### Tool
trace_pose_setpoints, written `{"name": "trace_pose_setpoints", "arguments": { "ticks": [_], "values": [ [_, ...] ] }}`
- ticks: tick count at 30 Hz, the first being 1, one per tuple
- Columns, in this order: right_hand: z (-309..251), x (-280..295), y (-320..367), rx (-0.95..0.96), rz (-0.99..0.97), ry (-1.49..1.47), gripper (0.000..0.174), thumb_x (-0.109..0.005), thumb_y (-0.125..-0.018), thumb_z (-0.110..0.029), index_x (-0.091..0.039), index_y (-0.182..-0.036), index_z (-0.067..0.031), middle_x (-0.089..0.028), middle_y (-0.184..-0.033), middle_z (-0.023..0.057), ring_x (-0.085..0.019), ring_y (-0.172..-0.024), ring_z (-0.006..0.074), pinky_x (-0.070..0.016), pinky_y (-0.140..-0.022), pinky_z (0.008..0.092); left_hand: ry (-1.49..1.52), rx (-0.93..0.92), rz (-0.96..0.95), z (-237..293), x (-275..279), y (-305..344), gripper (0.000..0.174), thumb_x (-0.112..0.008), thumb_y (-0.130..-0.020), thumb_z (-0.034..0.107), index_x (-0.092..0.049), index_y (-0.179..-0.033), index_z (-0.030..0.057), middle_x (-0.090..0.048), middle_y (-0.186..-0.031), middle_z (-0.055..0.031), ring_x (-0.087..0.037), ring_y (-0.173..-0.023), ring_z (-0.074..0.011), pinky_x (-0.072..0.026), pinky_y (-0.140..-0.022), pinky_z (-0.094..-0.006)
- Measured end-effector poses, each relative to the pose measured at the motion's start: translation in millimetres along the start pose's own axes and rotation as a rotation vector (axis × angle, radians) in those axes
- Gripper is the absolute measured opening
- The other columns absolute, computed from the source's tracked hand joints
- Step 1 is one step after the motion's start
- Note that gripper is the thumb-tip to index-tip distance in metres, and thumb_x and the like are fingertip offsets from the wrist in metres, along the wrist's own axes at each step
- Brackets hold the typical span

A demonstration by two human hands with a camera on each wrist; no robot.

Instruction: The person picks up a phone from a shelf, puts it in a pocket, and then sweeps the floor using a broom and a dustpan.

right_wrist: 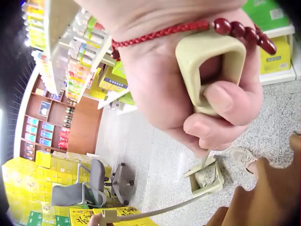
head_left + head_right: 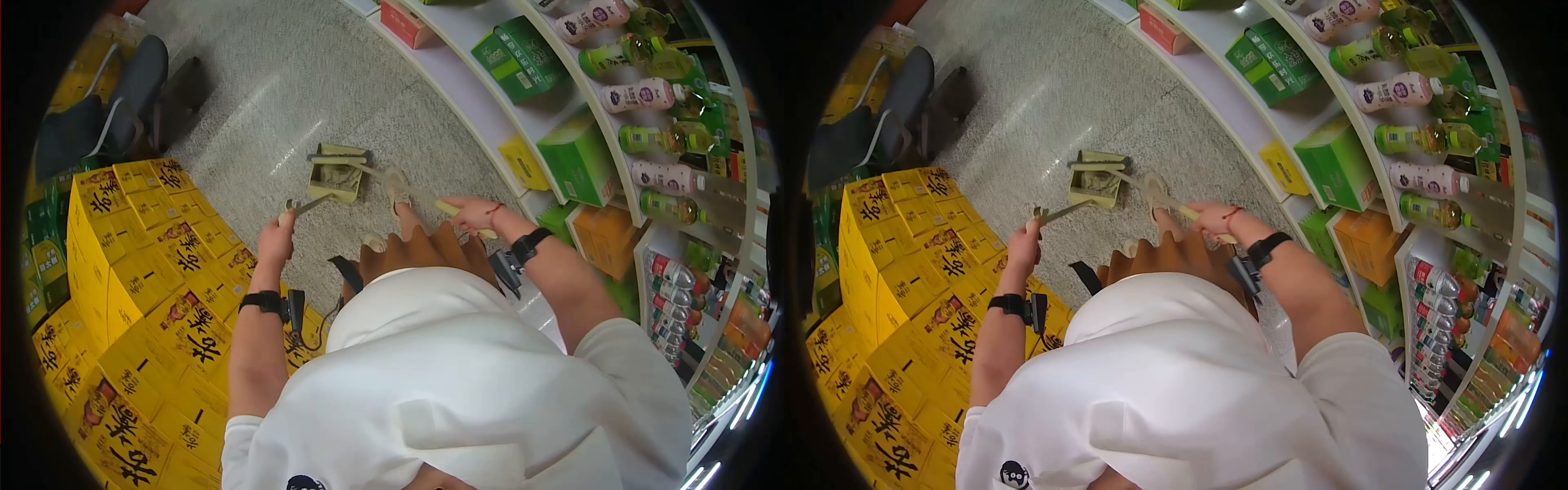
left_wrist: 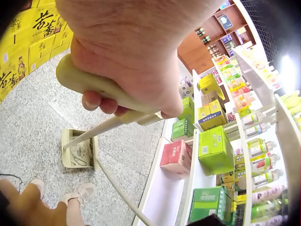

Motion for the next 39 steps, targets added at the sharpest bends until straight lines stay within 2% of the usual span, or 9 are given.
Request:
{"name": "trace_pose_setpoints", "arguments": {
  "ticks": [9,11,12,17,19,27,35,37,39],
  "values": [
    [91.2,19.0,54.5,-0.007,0.331,-0.232,0.068,-0.053,-0.085,-0.008,-0.025,-0.145,-0.0239,-0.042,-0.06,-0.0008,-0.039,-0.043,0.0084,-0.033,-0.036,0.0258,0.002,-0.073,0.004,-57.9,10.0,36.4,0.049,-0.053,-0.085,0.049,-0.056,-0.08,0.0002,-0.049,-0.054,-0.005,-0.046,-0.039,-0.0154,-0.036,-0.041,-0.0316],
    [116.0,31.5,35.6,0.032,0.441,-0.43,0.07,-0.052,-0.085,-0.008,-0.021,-0.146,-0.0213,-0.043,-0.061,-0.0004,-0.038,-0.043,0.0085,-0.0325,-0.036,0.0261,0.001,-0.062,0.009,-72.4,12.7,47.7,0.049,-0.054,-0.085,0.049,-0.056,-0.079,0.0002,-0.048,-0.053,-0.0051,-0.046,-0.039,-0.0152,-0.0356,-0.04,-0.0316],
    [124.9,36.0,25.0,-0.001,0.478,-0.472,0.062,-0.052,-0.085,-0.007,-0.029,-0.143,-0.0151,-0.044,-0.061,0.0012,-0.04,-0.043,0.0106,-0.0331,-0.035,0.028,0.011,-0.055,0.001,-78.8,13.8,52.9,0.05,-0.054,-0.085,0.05,-0.055,-0.079,0.0002,-0.048,-0.053,-0.0052,-0.046,-0.039,-0.0149,-0.0353,-0.04,-0.0315],
    [148.8,-8.0,-37.2,0.043,0.344,-0.55,0.039,-0.052,-0.084,-0.005,-0.044,-0.123,-0.0078,-0.049,-0.064,0.0046,-0.048,-0.047,0.0168,-0.0379,-0.038,0.0336,0.012,0.003,0.0,-117.0,15.0,62.1,0.05,-0.053,-0.086,0.05,-0.055,-0.079,0.0001,-0.047,-0.053,-0.0052,-0.045,-0.039,-0.0146,-0.0344,-0.039,-0.0312],
    [149.2,-42.5,-35.9,0.018,0.373,-0.242,0.063,-0.051,-0.084,-0.006,-0.029,-0.141,-0.0191,-0.044,-0.063,0.0022,-0.041,-0.045,0.0132,-0.0341,-0.037,0.029,0.034,-0.006,-0.012,-118.7,9.8,66.1,0.051,-0.053,-0.086,0.05,-0.056,-0.082,-0.0004,-0.048,-0.055,-0.0054,-0.046,-0.039,-0.0146,-0.0343,-0.04,-0.0312],
    [139.1,-112.2,38.6,-0.043,0.168,-0.239,0.068,-0.052,-0.086,-0.004,-0.022,-0.146,-0.0201,-0.045,-0.063,0.002,-0.043,-0.048,0.0112,-0.0367,-0.041,0.0292,-0.005,-0.009,-0.021,-130.6,3.1,78.3,0.049,-0.05,-0.089,0.048,-0.056,-0.091,-0.0007,-0.049,-0.059,-0.0048,-0.045,-0.04,-0.0142,-0.0352,-0.04,-0.0324],
    [199.2,-84.8,93.8,-0.096,0.298,-0.309,0.067,-0.052,-0.087,-0.007,-0.023,-0.146,-0.0227,-0.042,-0.063,0.0002,-0.038,-0.046,0.008,-0.0328,-0.039,0.025,0.103,-0.005,0.01,-143.4,0.3,92.5,0.047,-0.049,-0.091,0.047,-0.056,-0.093,0.0004,-0.046,-0.059,-0.0036,-0.04,-0.038,-0.0128,-0.0335,-0.04,-0.0321],
    [222.5,-71.2,97.7,-0.132,0.345,-0.391,0.067,-0.052,-0.087,-0.007,-0.023,-0.145,-0.0239,-0.043,-0.062,0.0009,-0.038,-0.046,0.0085,-0.0332,-0.039,0.0262,0.149,-0.06,0.054,-143.9,2.4,100.1,0.042,-0.049,-0.093,0.042,-0.046,-0.071,0.0055,-0.034,-0.046,0.0002,-0.03,-0.032,-0.0108,-0.0256,-0.033,-0.0292],
    [243.4,-47.0,92.8,-0.141,0.461,-0.43,0.067,-0.05,-0.087,-0.007,-0.023,-0.146,-0.0232,-0.044,-0.062,0.0023,-0.039,-0.045,0.0112,-0.0336,-0.039,0.0277,0.141,-0.061,0.039,-148.7,6.0,104.5,0.042,-0.048,-0.093,0.043,-0.049,-0.076,0.0042,-0.037,-0.048,-0.0007,-0.033,-0.033,-0.0108,-0.0276,-0.035,-0.0296]
  ]
}}
Point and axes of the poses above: each hand's wrist, its own y-axis away from the middle knuckle, its own x-axis out of the back of the hand, z = x × y, the point moved 5 cm from there along -y, towards the middle knuckle
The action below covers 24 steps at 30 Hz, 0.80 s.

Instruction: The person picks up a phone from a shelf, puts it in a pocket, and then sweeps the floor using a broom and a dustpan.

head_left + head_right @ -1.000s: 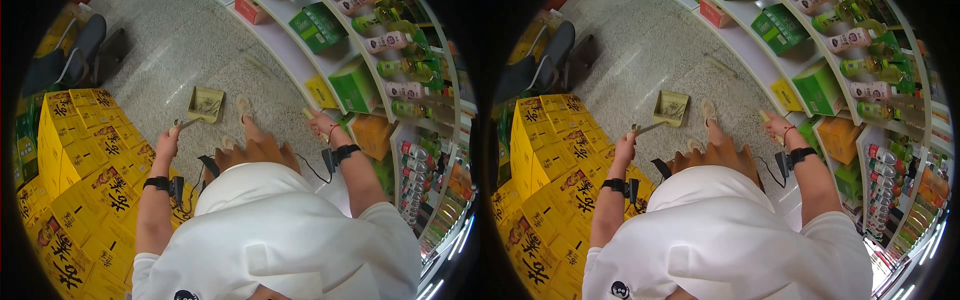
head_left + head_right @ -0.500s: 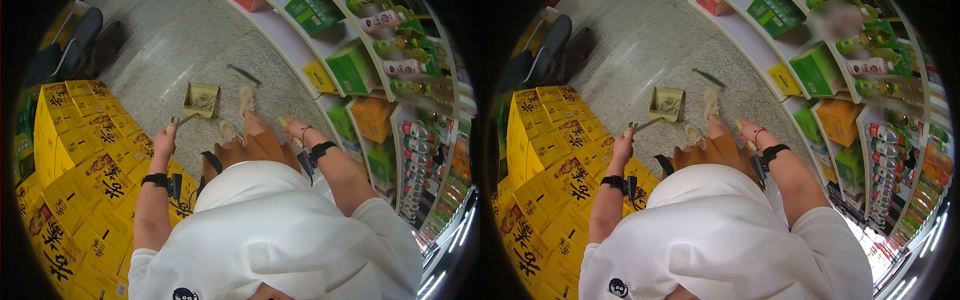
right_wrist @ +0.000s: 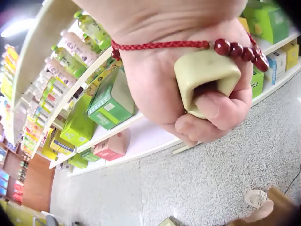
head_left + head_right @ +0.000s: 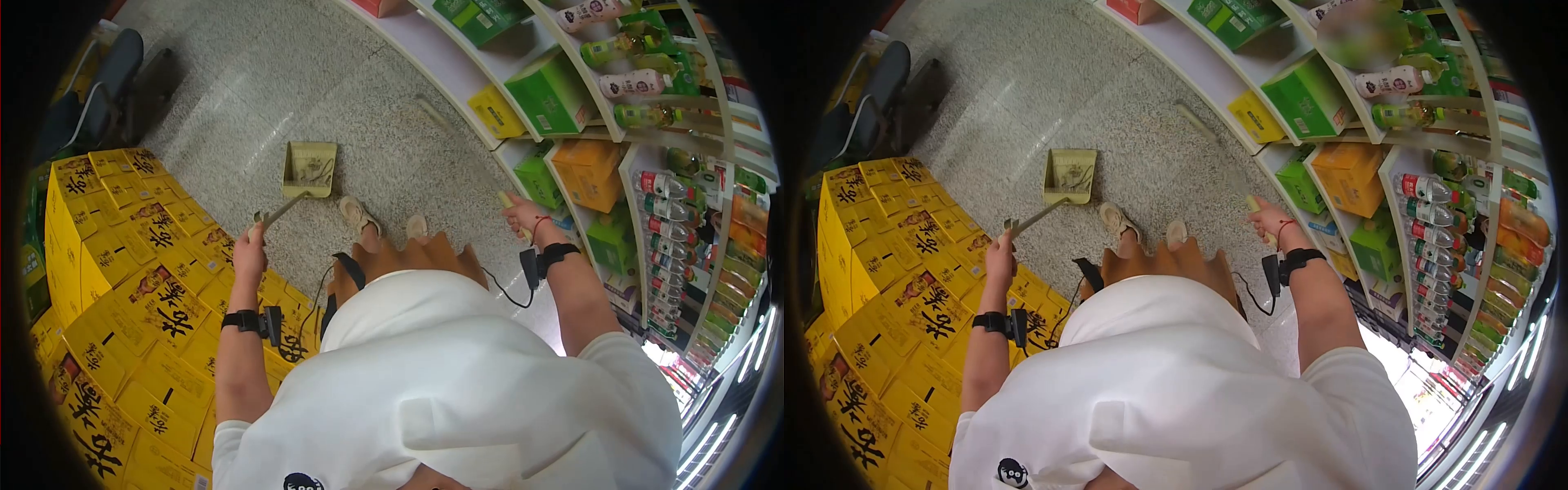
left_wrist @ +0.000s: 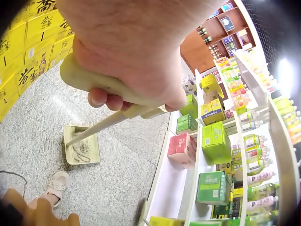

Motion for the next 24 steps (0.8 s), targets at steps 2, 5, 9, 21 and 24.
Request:
{"name": "trace_pose_setpoints", "arguments": {
  "ticks": [2,5,9,21,24],
  "values": [
    [11.2,18.2,-30.6,0.011,0.048,-0.031,0.066,-0.05,-0.087,-0.006,-0.023,-0.145,-0.0221,-0.044,-0.062,0.0034,-0.04,-0.045,0.0129,-0.034,-0.039,0.0292,-0.004,0.002,-0.017,-3.7,0.6,0.9,0.044,-0.048,-0.093,0.044,-0.052,-0.08,0.0029,-0.041,-0.051,-0.0017,-0.035,-0.035,-0.0108,-0.0295,-0.038,-0.0301],
    [19.9,28.8,-66.0,0.003,0.069,-0.07,0.065,-0.049,-0.086,-0.005,-0.024,-0.145,-0.0199,-0.045,-0.06,0.0054,-0.042,-0.045,0.0157,-0.0355,-0.039,0.0317,-0.068,-0.002,-0.034,-2.0,-5.3,6.3,0.044,-0.049,-0.093,0.044,-0.047,-0.071,0.0051,-0.034,-0.044,0.001,-0.031,-0.032,-0.0103,-0.0263,-0.035,-0.0296],
    [52.3,-4.2,-81.4,0.04,-0.02,-0.13,0.067,-0.05,-0.086,-0.003,-0.023,-0.145,-0.0182,-0.047,-0.059,0.0066,-0.046,-0.047,0.0166,-0.039,-0.041,0.0331,0.044,0.006,-0.028,-5.4,-26.6,10.5,0.044,-0.05,-0.092,0.043,-0.047,-0.07,0.0055,-0.034,-0.045,0.0012,-0.031,-0.033,-0.0098,-0.0258,-0.034,-0.0287],
    [139.7,10.6,19.6,0.112,-0.229,-0.065,0.066,-0.051,-0.088,-0.009,-0.022,-0.146,-0.024,-0.042,-0.061,-0.0008,-0.041,-0.048,0.0095,-0.0341,-0.041,0.0274,0.148,0.02,0.031,4.8,-117.4,73.9,0.045,-0.051,-0.089,0.047,-0.048,-0.074,0.0039,-0.034,-0.046,-0.0007,-0.033,-0.033,-0.0129,-0.0253,-0.034,-0.0293],
    [186.5,45.4,20.2,0.1,-0.153,-0.101,0.067,-0.053,-0.088,-0.012,-0.022,-0.146,-0.0254,-0.042,-0.065,-0.001,-0.038,-0.047,0.0073,-0.0313,-0.039,0.0235,0.174,0.013,0.065,7.2,-128.0,93.7,0.046,-0.051,-0.087,0.048,-0.049,-0.074,0.004,-0.034,-0.046,-0.0007,-0.032,-0.033,-0.0134,-0.0256,-0.034,-0.0294]
  ]
}}
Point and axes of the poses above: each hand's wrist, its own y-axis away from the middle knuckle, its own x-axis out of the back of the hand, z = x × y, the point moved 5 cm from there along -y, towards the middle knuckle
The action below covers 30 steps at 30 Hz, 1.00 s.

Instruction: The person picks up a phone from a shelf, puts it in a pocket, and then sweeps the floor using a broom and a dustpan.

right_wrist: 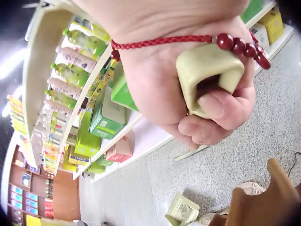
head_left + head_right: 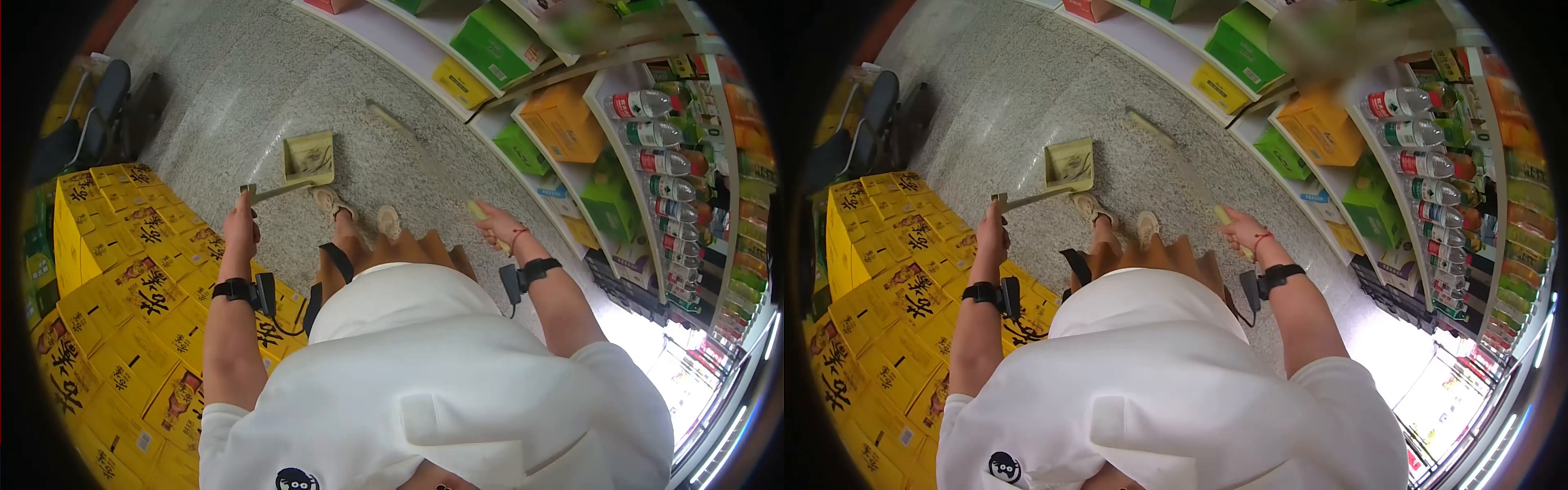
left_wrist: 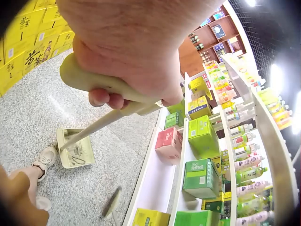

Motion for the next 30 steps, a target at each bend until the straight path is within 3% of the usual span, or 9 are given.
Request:
{"name": "trace_pose_setpoints", "arguments": {
  "ticks": [10,12,13,15,16,19,22,26,30],
  "values": [
    [127.2,101.5,15.6,-0.126,0.241,-0.206,0.07,-0.051,-0.085,-0.006,-0.019,-0.146,-0.0225,-0.044,-0.06,0.0009,-0.042,-0.044,0.0097,-0.034,-0.037,0.0257,0.032,0.053,0.077,-16.0,4.5,59.1,0.046,-0.051,-0.086,0.048,-0.05,-0.072,0.0042,-0.035,-0.045,-0.001,-0.034,-0.033,-0.013,-0.0281,-0.034,-0.0284],
    [151.5,109.2,-3.5,-0.18,0.34,-0.569,0.052,-0.051,-0.084,-0.006,-0.04,-0.134,-0.016,-0.045,-0.06,0.0021,-0.044,-0.044,0.0112,-0.0335,-0.035,0.0263,0.043,0.043,0.075,-22.3,7.1,64.9,0.046,-0.05,-0.087,0.048,-0.051,-0.072,0.004,-0.035,-0.044,-0.0019,-0.034,-0.033,-0.0131,-0.0286,-0.033,-0.029],
    [149.9,106.2,-11.1,-0.181,0.339,-0.56,0.052,-0.051,-0.084,-0.006,-0.04,-0.134,-0.016,-0.045,-0.06,0.0021,-0.044,-0.044,0.0112,-0.0335,-0.035,0.0263,0.048,0.049,0.08,-25.9,8.5,66.1,0.046,-0.05,-0.087,0.048,-0.051,-0.072,0.004,-0.035,-0.044,-0.0019,-0.034,-0.033,-0.0131,-0.0286,-0.033,-0.029],
    [138.6,88.4,-31.2,-0.14,0.287,-0.471,0.011,-0.051,-0.088,-0.015,-0.052,-0.098,-0.0135,-0.042,-0.052,-0.0002,-0.039,-0.036,0.0116,-0.0263,-0.03,0.0281,0.015,0.09,0.123,-34.0,16.2,65.0,0.046,-0.05,-0.087,0.048,-0.052,-0.073,0.0039,-0.037,-0.044,-0.0025,-0.034,-0.033,-0.0134,-0.029,-0.034,-0.0293],
    [131.1,77.3,-43.8,-0.144,0.226,-0.527,0.004,-0.051,-0.087,-0.015,-0.048,-0.085,-0.0135,-0.041,-0.051,0.0001,-0.039,-0.035,0.0123,-0.0272,-0.03,0.0283,0.019,0.091,0.124,-36.4,19.1,65.8,0.046,-0.05,-0.087,0.048,-0.052,-0.073,0.0039,-0.037,-0.044,-0.0025,-0.034,-0.033,-0.0134,-0.029,-0.034,-0.0293],
    [97.0,45.3,-74.5,-0.16,0.28,-0.537,0.023,-0.051,-0.087,-0.013,-0.04,-0.066,-0.0144,-0.042,-0.05,0.0008,-0.039,-0.034,0.0137,-0.0297,-0.03,0.0296,-0.013,0.068,0.118,-40.0,33.4,70.8,0.047,-0.05,-0.086,0.048,-0.052,-0.073,0.0034,-0.038,-0.045,-0.0024,-0.035,-0.033,-0.0137,-0.0289,-0.034,-0.0292],
    [56.8,21.6,-82.1,-0.133,0.119,-0.538,0.019,-0.051,-0.086,-0.012,-0.044,-0.069,-0.0115,-0.045,-0.052,0.0021,-0.042,-0.036,0.0149,-0.0328,-0.032,0.0298,-0.063,0.072,0.101,-47.4,46.5,73.2,0.047,-0.05,-0.088,0.048,-0.053,-0.075,0.0023,-0.038,-0.045,-0.0026,-0.036,-0.034,-0.0138,-0.0292,-0.035,-0.0296],
    [11.9,-12.7,-67.7,-0.07,0.265,-0.207,0.011,-0.05,-0.087,-0.012,-0.048,-0.077,-0.0078,-0.046,-0.054,0.0035,-0.045,-0.04,0.0154,-0.0358,-0.034,0.0288,-0.073,0.072,0.08,-65.8,67.2,72.2,0.046,-0.049,-0.09,0.046,-0.052,-0.078,0.0017,-0.037,-0.046,-0.003,-0.036,-0.034,-0.0142,-0.0296,-0.035,-0.0309],
    [-5.5,-55.2,-88.4,-0.027,0.153,-0.076,0.017,-0.05,-0.086,-0.007,-0.047,-0.102,-0.0069,-0.048,-0.058,0.0047,-0.047,-0.043,0.0153,-0.0383,-0.036,0.0297,-0.099,0.135,0.066,-97.1,98.4,63.7,0.047,-0.049,-0.09,0.046,-0.05,-0.078,0.0006,-0.037,-0.047,-0.003,-0.036,-0.034,-0.014,-0.0297,-0.036,-0.0309]
  ]
}}
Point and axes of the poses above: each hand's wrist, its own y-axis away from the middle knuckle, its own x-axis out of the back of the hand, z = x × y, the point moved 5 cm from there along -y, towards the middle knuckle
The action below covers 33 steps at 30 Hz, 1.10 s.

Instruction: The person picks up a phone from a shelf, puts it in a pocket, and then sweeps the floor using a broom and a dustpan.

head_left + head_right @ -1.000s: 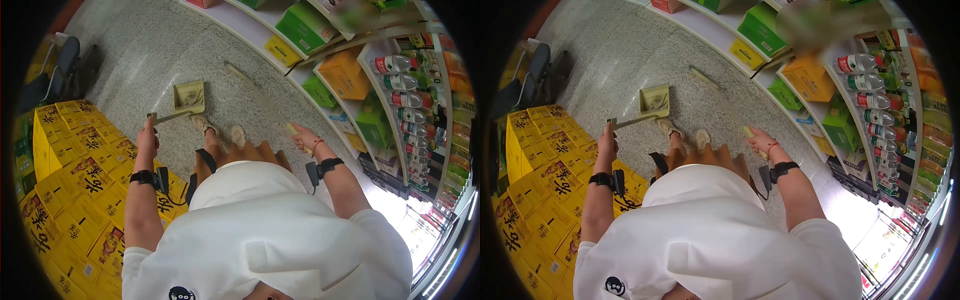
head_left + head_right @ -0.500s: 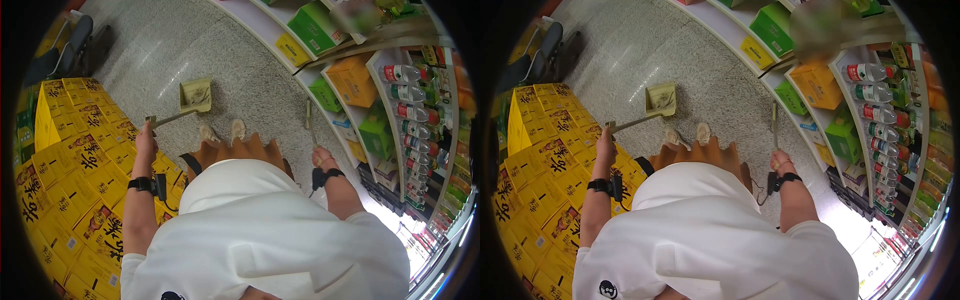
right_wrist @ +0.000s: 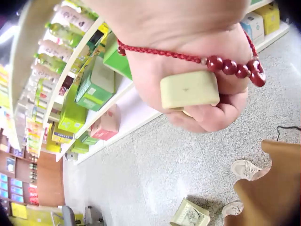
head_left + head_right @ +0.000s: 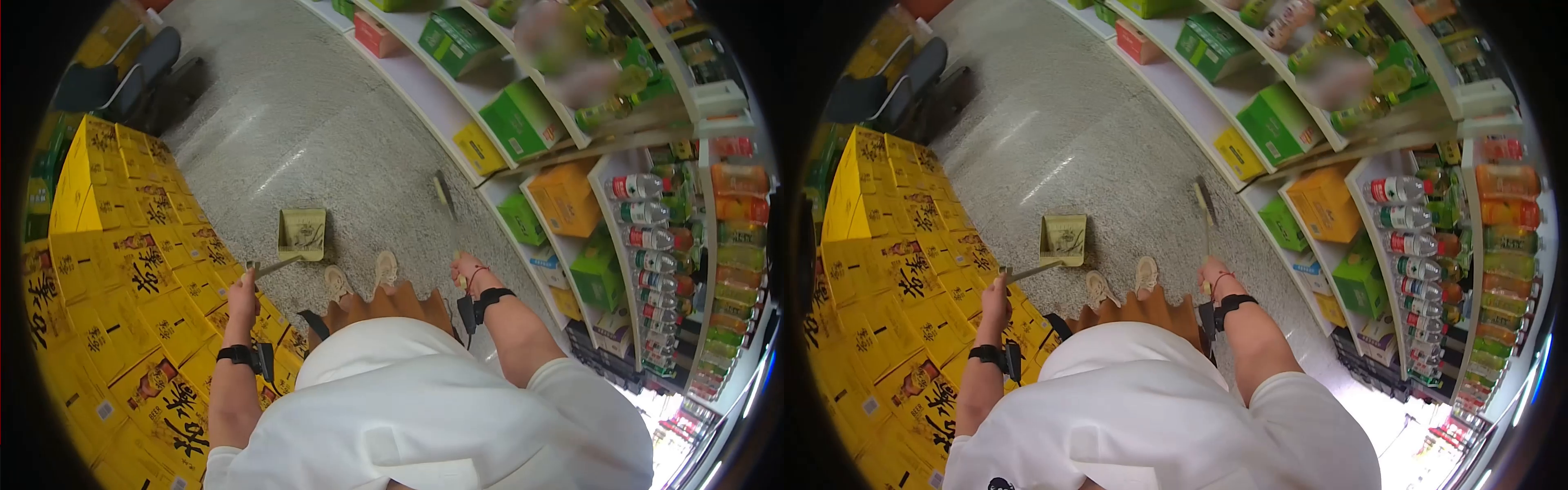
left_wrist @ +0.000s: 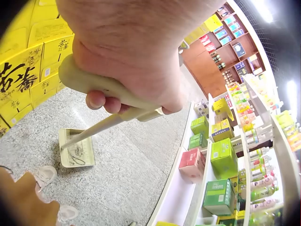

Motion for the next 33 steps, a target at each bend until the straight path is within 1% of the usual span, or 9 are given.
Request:
{"name": "trace_pose_setpoints", "arguments": {
  "ticks": [3,6,9,19,22,25,28,30,33],
  "values": [
    [-13.0,-39.9,-7.6,-0.017,-0.085,0.243,0.03,-0.05,-0.085,-0.004,-0.045,-0.115,-0.0076,-0.049,-0.061,0.0049,-0.047,-0.045,0.0145,-0.0388,-0.037,0.0302,0.022,0.009,0.001,-18.0,19.3,-4.4,0.048,-0.049,-0.09,0.046,-0.05,-0.078,0.0,-0.037,-0.047,-0.0032,-0.036,-0.035,-0.0142,-0.0307,-0.037,-0.0317],
    [-38.0,-86.7,19.4,0.107,-0.12,0.335,0.027,-0.052,-0.082,-0.004,-0.052,-0.108,0.0014,-0.059,-0.071,0.0165,-0.059,-0.054,0.0243,-0.0443,-0.044,0.0374,0.052,0.013,0.03,-35.2,34.5,-5.1,0.048,-0.049,-0.09,0.046,-0.051,-0.077,0.0001,-0.038,-0.047,-0.0035,-0.038,-0.035,-0.0144,-0.0318,-0.037,-0.032],
    [-46.1,-128.0,28.6,0.085,-0.17,0.433,0.058,-0.049,-0.085,-0.001,-0.033,-0.138,-0.0189,-0.046,-0.061,0.0023,-0.044,-0.046,0.0119,-0.0375,-0.04,0.029,0.052,0.027,0.043,-48.1,49.6,-9.3,0.048,-0.049,-0.09,0.046,-0.051,-0.077,0.0004,-0.041,-0.049,-0.004,-0.04,-0.035,-0.0145,-0.0335,-0.038,-0.0317],
    [-60.2,-208.0,88.2,0.029,-0.348,0.468,0.066,-0.051,-0.086,-0.002,-0.024,-0.144,-0.0187,-0.044,-0.062,0.0008,-0.042,-0.046,0.009,-0.0365,-0.039,0.0269,0.018,0.031,0.003,-85.8,79.0,-13.3,0.046,-0.052,-0.088,0.046,-0.057,-0.08,0.0,-0.048,-0.054,-0.0053,-0.046,-0.039,-0.0154,-0.0381,-0.04,-0.0316],
    [-58.4,-222.2,94.9,0.024,-0.41,0.499,0.059,-0.05,-0.085,-0.003,-0.034,-0.14,-0.0151,-0.05,-0.068,0.0031,-0.045,-0.049,0.0105,-0.0371,-0.04,0.0281,0.003,0.002,-0.007,-87.8,85.5,-14.0,0.047,-0.054,-0.086,0.046,-0.06,-0.085,-0.0009,-0.051,-0.056,-0.007,-0.05,-0.042,-0.0172,-0.0398,-0.041,-0.0327],
    [-66.4,-223.9,103.7,0.037,-0.472,0.511,0.067,-0.05,-0.087,-0.005,-0.022,-0.146,-0.018,-0.042,-0.062,-0.0014,-0.038,-0.046,0.007,-0.0342,-0.038,0.0229,-0.034,-0.024,0.01,-92.9,86.8,-17.7,0.05,-0.054,-0.085,0.047,-0.061,-0.09,-0.0018,-0.053,-0.058,-0.0089,-0.053,-0.043,-0.0189,-0.0411,-0.042,-0.0328],
    [-75.5,-205.8,110.7,0.033,-0.46,0.478,0.067,-0.051,-0.086,-0.006,-0.023,-0.145,-0.0195,-0.041,-0.06,-0.0026,-0.036,-0.045,0.006,-0.0317,-0.037,0.0218,-0.126,0.062,-0.001,-109.9,90.4,-27.7,0.055,-0.053,-0.084,0.05,-0.063,-0.095,-0.0027,-0.06,-0.067,-0.0139,-0.06,-0.055,-0.0244,-0.0466,-0.052,-0.036],
    [-84.0,-191.1,114.9,0.041,-0.423,0.48,0.067,-0.051,-0.086,-0.006,-0.023,-0.145,-0.0215,-0.041,-0.06,-0.0027,-0.036,-0.045,0.0055,-0.0314,-0.036,0.0216,-0.25,-0.108,0.13,-140.6,85.5,-51.7,0.057,-0.052,-0.083,0.052,-0.064,-0.097,-0.0019,-0.065,-0.078,-0.0184,-0.063,-0.072,-0.0303,-0.0482,-0.066,-0.0396],
    [-102.1,-176.4,104.3,0.075,-0.342,0.473,0.065,-0.052,-0.084,-0.006,-0.027,-0.143,-0.0191,-0.04,-0.057,-0.0014,-0.037,-0.041,0.0077,-0.0313,-0.034,0.024,-0.193,-0.042,0.058,-117.1,97.4,-19.4,0.056,-0.053,-0.082,0.052,-0.064,-0.097,0.0,-0.065,-0.087,-0.0199,-0.062,-0.085,-0.0342,-0.0463,-0.075,-0.0413]
  ]
}}
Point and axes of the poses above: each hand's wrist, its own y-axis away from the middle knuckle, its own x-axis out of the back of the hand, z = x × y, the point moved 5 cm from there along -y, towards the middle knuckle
